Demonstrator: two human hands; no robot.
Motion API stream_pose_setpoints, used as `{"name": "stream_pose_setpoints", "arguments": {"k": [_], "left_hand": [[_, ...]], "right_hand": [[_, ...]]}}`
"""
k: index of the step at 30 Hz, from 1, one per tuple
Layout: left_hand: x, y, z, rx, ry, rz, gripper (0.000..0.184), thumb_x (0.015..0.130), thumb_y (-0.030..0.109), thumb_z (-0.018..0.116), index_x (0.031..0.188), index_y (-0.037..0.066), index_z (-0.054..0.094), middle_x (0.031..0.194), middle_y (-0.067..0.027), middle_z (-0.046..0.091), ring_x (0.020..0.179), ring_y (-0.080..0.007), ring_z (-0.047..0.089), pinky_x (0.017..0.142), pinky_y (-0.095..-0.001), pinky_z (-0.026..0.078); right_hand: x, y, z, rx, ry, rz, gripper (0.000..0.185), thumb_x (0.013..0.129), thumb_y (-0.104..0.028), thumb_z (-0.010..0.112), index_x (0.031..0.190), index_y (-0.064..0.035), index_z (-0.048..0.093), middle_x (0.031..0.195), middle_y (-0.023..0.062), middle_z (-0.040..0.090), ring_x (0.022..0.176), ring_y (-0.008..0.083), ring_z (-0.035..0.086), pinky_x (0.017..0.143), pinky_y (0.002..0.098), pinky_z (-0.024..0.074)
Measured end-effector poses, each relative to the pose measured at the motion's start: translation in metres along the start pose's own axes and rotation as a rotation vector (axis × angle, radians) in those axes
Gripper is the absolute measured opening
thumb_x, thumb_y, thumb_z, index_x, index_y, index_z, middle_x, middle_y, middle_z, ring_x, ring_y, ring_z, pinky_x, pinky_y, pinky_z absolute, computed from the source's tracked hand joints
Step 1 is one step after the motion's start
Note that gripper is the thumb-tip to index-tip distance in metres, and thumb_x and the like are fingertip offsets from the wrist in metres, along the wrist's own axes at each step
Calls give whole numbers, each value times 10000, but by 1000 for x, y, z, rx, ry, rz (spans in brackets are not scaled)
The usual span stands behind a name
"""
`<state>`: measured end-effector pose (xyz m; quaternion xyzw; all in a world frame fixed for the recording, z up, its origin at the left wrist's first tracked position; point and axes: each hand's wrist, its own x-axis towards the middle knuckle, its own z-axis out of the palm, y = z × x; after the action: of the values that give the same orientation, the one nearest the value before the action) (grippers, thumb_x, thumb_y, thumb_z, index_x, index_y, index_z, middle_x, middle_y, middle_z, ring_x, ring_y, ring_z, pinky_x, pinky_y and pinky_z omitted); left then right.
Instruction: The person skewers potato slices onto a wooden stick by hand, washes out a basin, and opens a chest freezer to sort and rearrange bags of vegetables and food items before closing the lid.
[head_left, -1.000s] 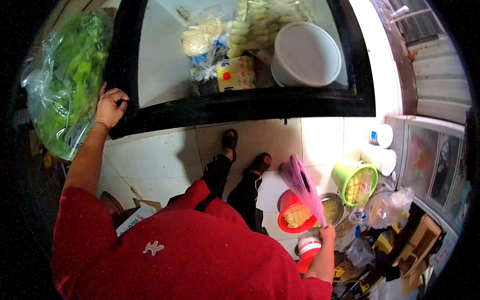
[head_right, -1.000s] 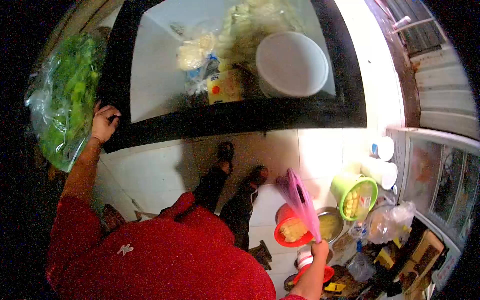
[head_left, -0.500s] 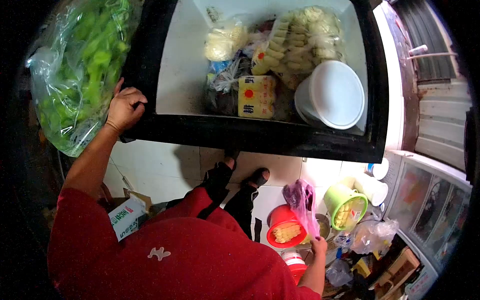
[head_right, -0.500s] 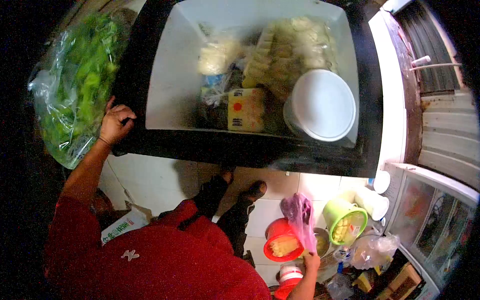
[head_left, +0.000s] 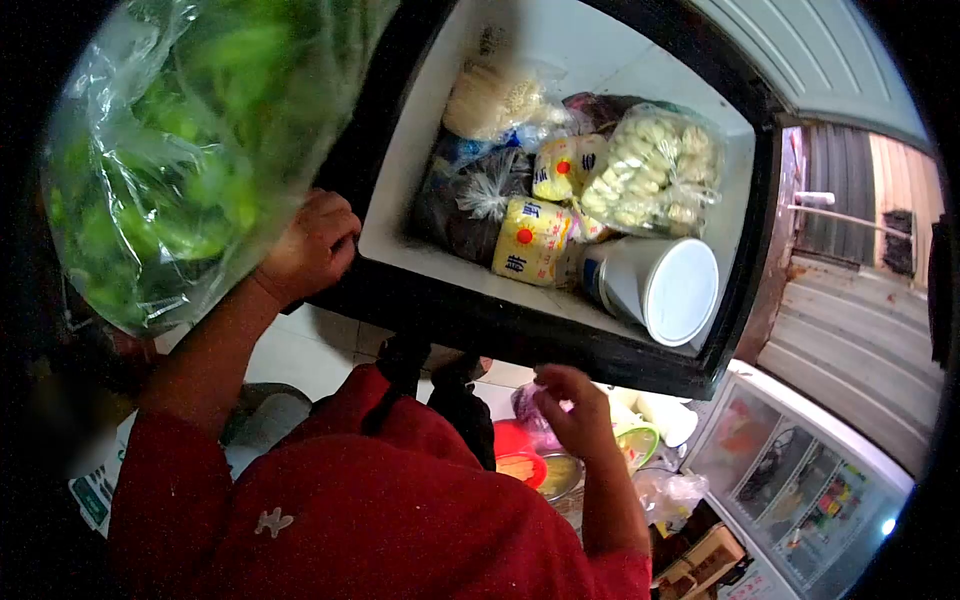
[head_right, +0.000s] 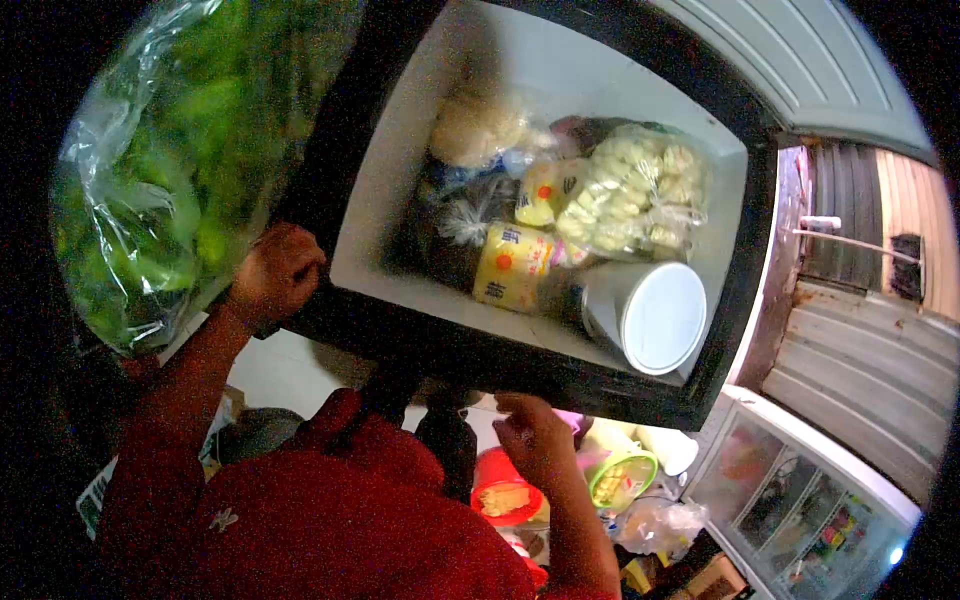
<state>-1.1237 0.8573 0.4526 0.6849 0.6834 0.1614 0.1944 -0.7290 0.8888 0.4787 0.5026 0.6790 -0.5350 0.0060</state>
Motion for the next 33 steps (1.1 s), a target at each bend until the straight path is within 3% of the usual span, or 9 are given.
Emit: {"name": "stream_pose_setpoints", "arguments": {"k": [3, 5, 8, 10, 13, 19, 21, 25, 33], "left_hand": [[-10, -27, 28, -135, 106, 90, 184, 681, 48, 613, 860, 61, 575, 932, -128, 552, 942, -339, 512, 867, -451, 402], [-15, -29, 37, -124, 135, 45, 186, 671, 17, 613, 847, 63, 573, 921, -118, 547, 938, -340, 507, 848, -451, 404], [-21, -28, 47, -136, 222, 40, 220, 661, -8, 616, 865, 55, 565, 870, -127, 543, 878, -333, 524, 795, -439, 424], [-12, -19, 35, -39, 254, 94, 235, 662, 6, 624, 883, 48, 556, 812, -133, 530, 799, -325, 530, 705, -418, 446], [-8, -16, 17, -28, 272, 56, 243, 663, 5, 623, 894, 52, 563, 841, -133, 537, 823, -331, 533, 730, -431, 441], [-30, -23, 44, -40, 324, -25, 269, 669, 3, 621, 928, 63, 585, 930, -133, 560, 893, -346, 540, 805, -469, 425], [-42, -24, 52, -39, 335, -57, 278, 671, 3, 621, 940, 67, 592, 960, -133, 568, 917, -351, 542, 829, -482, 419], [-59, -22, 66, -36, 347, -123, 298, 674, 2, 620, 962, 75, 606, 1020, -133, 583, 964, -362, 546, 879, -508, 409], [-63, -1, 72, -63, 291, -258, 271, 698, 20, 606, 962, 81, 602, 1025, -123, 576, 959, -354, 537, 873, -504, 400]], "right_hand": [[61, -15, -8, -244, 112, -176, 239, 800, -76, 638, 1034, -30, 616, 896, 105, 664, 794, 173, 643, 730, 289, 502], [104, -21, -11, -266, 52, -138, 249, 797, -106, 634, 1032, -26, 616, 873, 106, 663, 795, 187, 639, 742, 296, 497], [160, -12, 2, -327, 4, -98, 279, 795, -123, 639, 1054, -24, 608, 928, 137, 653, 830, 224, 646, 755, 319, 500], [193, 6, 12, -449, -101, -124, 271, 778, -180, 627, 1027, -75, 612, 1022, 186, 612, 971, 360, 581, 873, 422, 463], [234, 20, 25, -760, -167, -250, 286, 767, -207, 627, 1014, -62, 614, 1046, 188, 606, 1004, 375, 563, 904, 439, 448], [303, 35, 48, -717, -303, -39, 380, 758, -204, 637, 1111, -68, 600, 1120, 203, 562, 1035, 377, 543, 894, 438, 439], [321, 37, 52, -618, -215, -219, 372, 767, -202, 630, 1106, -53, 601, 1106, 210, 559, 1030, 378, 543, 888, 441, 443], [369, 35, 56, -574, -129, -130, 348, 785, -178, 626, 1071, 18, 598, 1065, 237, 577, 1026, 363, 557, 882, 440, 455], [453, 33, 56, -535, -91, 59, 435, 784, -173, 654, 1164, 10, 544, 1125, 227, 537, 1018, 363, 551, 840, 452, 480]]}}
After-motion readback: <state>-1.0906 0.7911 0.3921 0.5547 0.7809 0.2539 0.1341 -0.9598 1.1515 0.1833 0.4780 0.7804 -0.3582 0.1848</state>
